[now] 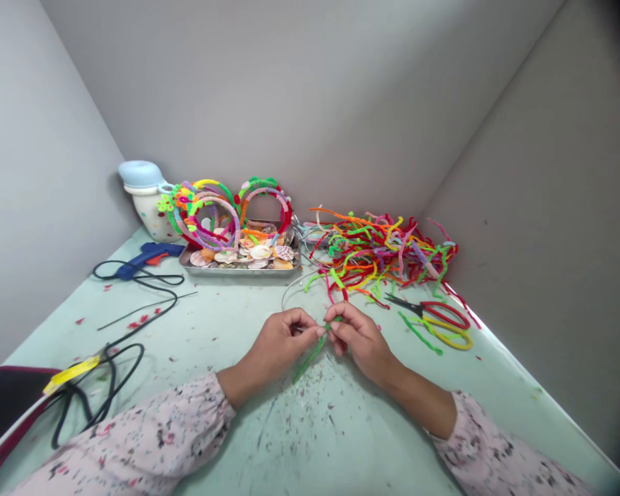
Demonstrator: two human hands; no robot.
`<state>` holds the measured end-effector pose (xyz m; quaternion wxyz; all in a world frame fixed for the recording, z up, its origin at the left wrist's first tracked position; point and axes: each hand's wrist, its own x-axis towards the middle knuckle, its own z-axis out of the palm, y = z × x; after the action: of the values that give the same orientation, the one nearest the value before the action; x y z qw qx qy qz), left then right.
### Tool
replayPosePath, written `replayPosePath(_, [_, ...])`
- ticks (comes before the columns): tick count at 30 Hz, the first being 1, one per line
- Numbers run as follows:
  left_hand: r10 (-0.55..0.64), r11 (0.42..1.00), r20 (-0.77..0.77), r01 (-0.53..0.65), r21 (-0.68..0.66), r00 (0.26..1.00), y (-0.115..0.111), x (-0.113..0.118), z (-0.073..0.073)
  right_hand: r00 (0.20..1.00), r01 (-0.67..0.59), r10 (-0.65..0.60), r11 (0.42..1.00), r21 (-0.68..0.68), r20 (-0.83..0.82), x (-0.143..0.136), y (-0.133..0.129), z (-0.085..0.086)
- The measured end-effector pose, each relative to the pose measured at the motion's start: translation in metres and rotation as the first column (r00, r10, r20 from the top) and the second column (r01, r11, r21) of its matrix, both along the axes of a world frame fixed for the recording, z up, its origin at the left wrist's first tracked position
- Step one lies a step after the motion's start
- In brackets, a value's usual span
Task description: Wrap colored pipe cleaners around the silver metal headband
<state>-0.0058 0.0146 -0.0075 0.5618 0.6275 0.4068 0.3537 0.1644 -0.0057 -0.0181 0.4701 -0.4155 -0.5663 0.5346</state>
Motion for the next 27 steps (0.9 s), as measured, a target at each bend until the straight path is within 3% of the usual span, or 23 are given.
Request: replayPosePath(27, [0.029,1.0,-0.007,-0.029,-0.001,1.0,0.0003,-0.0004,0.0011,1.0,-0.012,0.013,0.998,-0.061,0.005,0.0013,0.0007,0.0024])
